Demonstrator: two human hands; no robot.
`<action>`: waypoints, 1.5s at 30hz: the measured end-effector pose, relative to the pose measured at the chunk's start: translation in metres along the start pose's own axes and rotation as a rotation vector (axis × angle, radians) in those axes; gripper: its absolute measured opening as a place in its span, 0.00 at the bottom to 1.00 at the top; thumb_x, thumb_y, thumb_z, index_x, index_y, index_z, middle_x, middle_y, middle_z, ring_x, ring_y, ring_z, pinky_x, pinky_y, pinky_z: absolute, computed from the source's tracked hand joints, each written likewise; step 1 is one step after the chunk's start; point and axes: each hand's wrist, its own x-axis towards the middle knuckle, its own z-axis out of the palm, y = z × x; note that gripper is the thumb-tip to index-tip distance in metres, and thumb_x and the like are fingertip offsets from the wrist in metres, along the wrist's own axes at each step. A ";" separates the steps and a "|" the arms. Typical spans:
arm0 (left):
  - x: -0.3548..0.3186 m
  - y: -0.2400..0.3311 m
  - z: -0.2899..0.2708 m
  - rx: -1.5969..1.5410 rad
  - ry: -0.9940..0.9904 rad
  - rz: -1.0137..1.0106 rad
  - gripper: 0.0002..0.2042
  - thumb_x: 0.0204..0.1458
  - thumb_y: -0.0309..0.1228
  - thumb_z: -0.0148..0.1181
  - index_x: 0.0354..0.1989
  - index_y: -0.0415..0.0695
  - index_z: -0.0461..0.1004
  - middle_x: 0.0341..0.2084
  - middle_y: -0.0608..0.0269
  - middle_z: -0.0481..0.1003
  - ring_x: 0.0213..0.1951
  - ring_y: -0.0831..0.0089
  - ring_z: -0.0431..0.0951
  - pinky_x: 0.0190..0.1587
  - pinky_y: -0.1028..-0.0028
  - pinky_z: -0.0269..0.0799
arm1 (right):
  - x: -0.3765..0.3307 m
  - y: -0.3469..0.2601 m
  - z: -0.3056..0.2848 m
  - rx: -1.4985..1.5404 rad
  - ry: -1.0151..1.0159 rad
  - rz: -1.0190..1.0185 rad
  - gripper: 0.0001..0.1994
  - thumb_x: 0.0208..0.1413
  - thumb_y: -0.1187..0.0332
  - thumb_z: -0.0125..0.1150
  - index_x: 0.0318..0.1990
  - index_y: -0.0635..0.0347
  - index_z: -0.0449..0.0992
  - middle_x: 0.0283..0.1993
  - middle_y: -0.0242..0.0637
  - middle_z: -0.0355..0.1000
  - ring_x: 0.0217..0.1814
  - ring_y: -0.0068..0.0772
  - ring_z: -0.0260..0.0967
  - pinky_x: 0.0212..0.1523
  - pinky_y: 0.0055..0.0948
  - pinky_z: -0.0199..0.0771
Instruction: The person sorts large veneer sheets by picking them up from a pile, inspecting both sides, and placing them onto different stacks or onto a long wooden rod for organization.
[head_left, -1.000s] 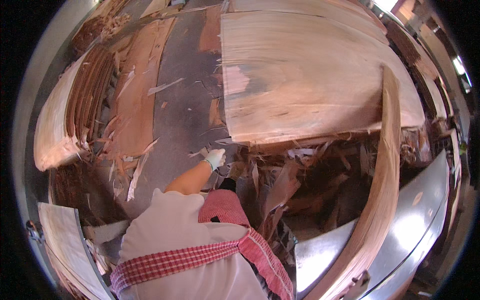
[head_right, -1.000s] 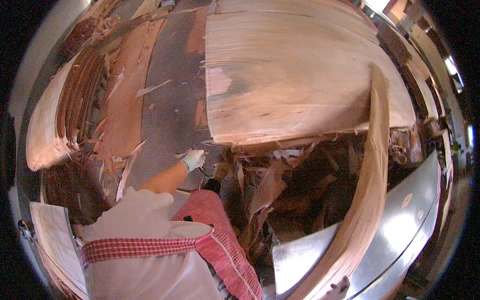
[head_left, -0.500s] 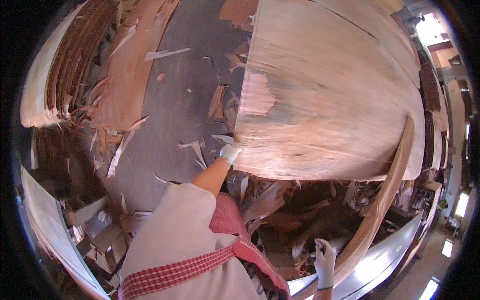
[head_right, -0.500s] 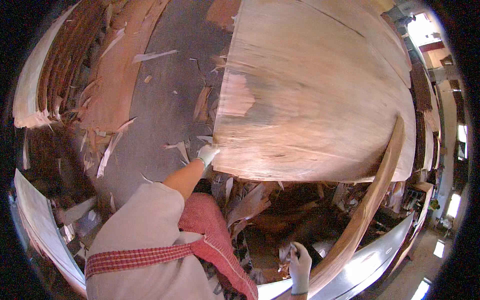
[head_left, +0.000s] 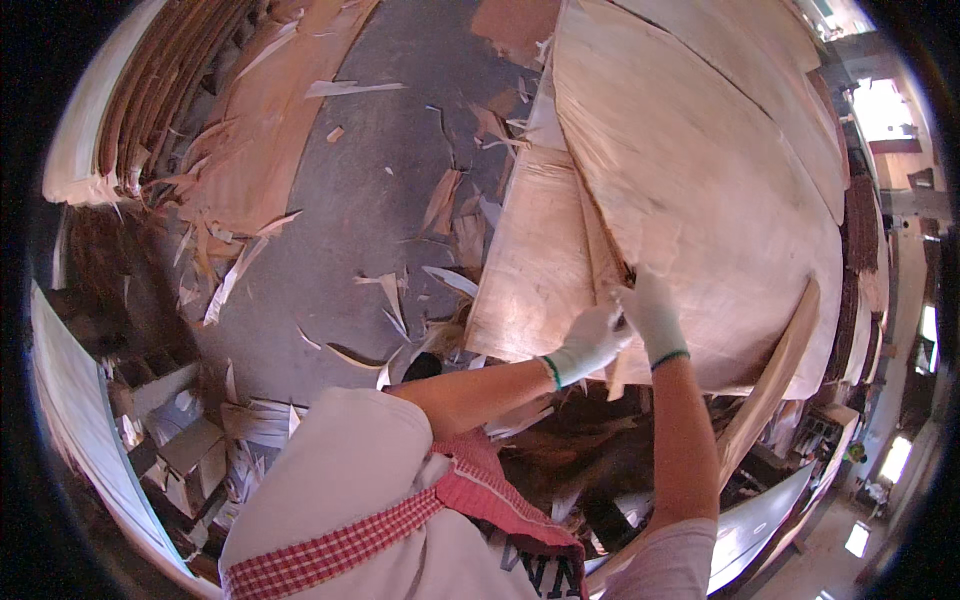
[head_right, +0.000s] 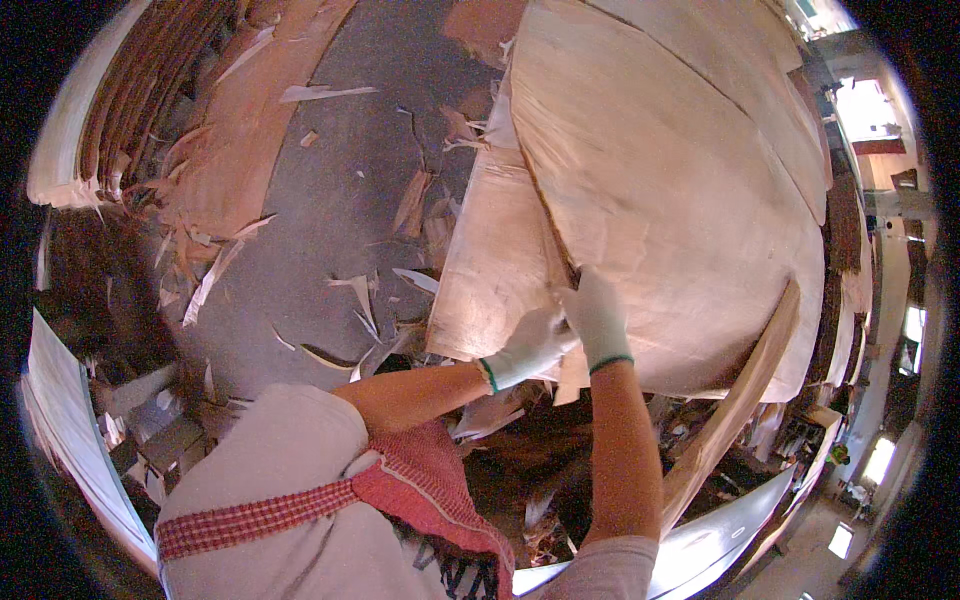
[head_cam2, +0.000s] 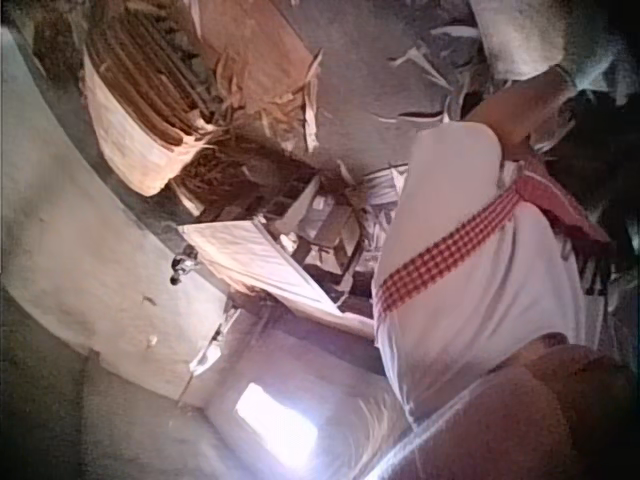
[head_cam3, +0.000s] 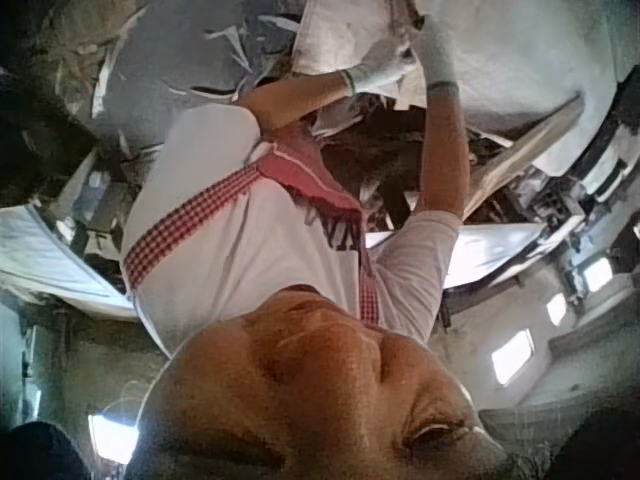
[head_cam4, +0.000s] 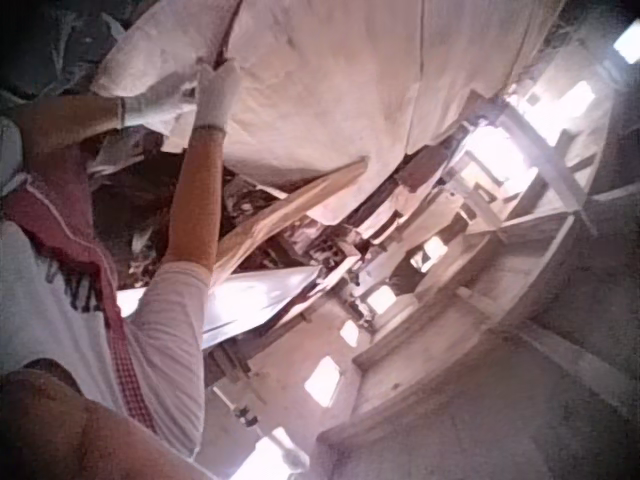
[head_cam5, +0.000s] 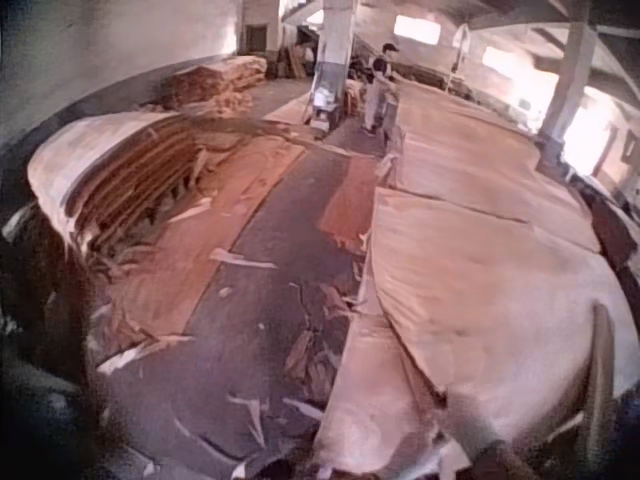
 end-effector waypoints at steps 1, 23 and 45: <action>0.004 0.003 0.006 0.051 -0.025 0.019 0.21 0.57 0.46 0.52 0.44 0.37 0.70 0.26 0.52 0.77 0.25 0.58 0.77 0.31 0.64 0.73 | 0.009 0.000 -0.009 -0.156 -0.051 -0.002 0.15 0.51 0.61 0.58 0.41 0.63 0.75 0.36 0.53 0.75 0.41 0.53 0.74 0.43 0.44 0.73; -0.006 -0.362 -0.033 0.313 0.318 -0.520 0.28 0.48 0.37 0.54 0.57 0.37 0.59 0.51 0.37 0.67 0.54 0.46 0.68 0.54 0.58 0.65 | -0.049 0.058 -0.328 -0.542 0.394 -0.146 0.15 0.55 0.70 0.57 0.50 0.66 0.71 0.35 0.43 0.73 0.36 0.40 0.70 0.37 0.33 0.69; -0.020 -0.059 -0.033 -0.106 0.122 0.013 0.18 0.49 0.36 0.56 0.42 0.35 0.68 0.33 0.45 0.71 0.37 0.51 0.72 0.41 0.62 0.67 | -0.038 0.009 -0.104 -0.524 0.094 -0.180 0.11 0.54 0.62 0.57 0.34 0.61 0.70 0.29 0.52 0.72 0.35 0.58 0.70 0.34 0.49 0.69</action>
